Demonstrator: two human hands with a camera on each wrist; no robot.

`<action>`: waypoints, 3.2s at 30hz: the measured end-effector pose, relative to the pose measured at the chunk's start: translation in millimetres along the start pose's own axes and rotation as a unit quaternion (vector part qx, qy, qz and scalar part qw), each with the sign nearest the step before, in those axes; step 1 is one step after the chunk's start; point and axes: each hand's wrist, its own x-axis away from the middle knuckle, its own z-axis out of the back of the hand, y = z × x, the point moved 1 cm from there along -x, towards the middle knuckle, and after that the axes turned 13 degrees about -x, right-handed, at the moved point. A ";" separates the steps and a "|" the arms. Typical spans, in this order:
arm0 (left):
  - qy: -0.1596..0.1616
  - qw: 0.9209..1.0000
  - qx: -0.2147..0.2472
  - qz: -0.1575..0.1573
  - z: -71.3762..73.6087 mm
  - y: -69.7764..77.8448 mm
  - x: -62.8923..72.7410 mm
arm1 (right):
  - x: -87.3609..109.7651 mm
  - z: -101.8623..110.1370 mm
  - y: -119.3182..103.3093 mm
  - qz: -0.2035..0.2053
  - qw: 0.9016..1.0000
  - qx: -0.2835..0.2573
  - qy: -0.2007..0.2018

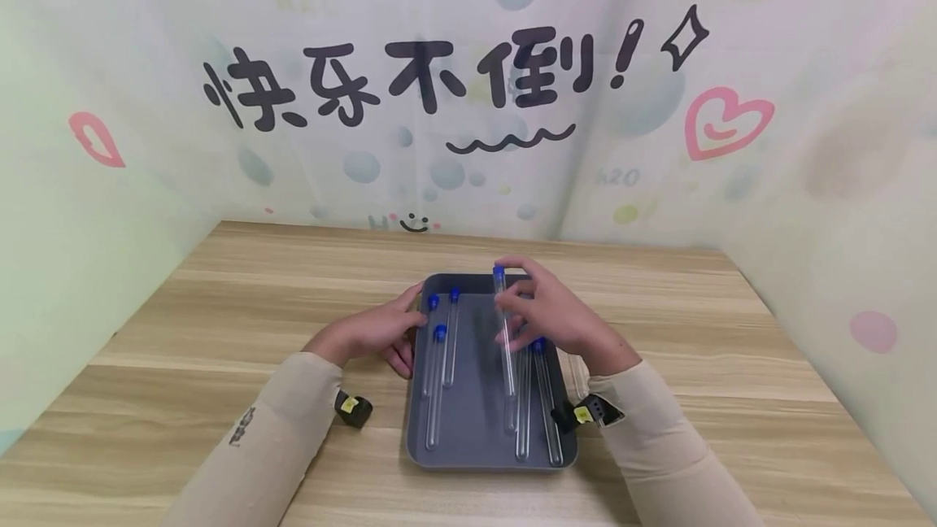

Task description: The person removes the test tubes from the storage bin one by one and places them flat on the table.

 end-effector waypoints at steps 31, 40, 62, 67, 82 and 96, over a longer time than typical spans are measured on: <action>0.000 1.000 -0.007 -0.003 0.2 -0.9 -1.1 | 27.2 89.7 5.2 -0.009 0.995 0.065 0.069; -0.001 1.000 -0.006 -0.002 0.8 0.0 -0.1 | 27.3 101.7 15.8 -0.021 0.995 0.061 0.080; -0.004 1.000 0.000 -0.001 0.9 -0.6 -1.2 | 22.2 114.5 41.1 -0.087 0.987 0.122 0.061; -0.005 1.000 -0.003 -0.002 1.3 -1.1 -1.4 | 21.4 114.1 44.3 -0.086 0.985 0.135 0.061; -0.009 1.000 -0.004 -0.002 2.8 -1.2 -1.1 | 17.0 114.5 50.3 -0.096 0.976 0.183 0.067; -0.006 1.000 -0.001 0.001 2.4 -0.9 -0.5 | 18.6 114.3 46.3 -0.077 0.970 0.213 0.084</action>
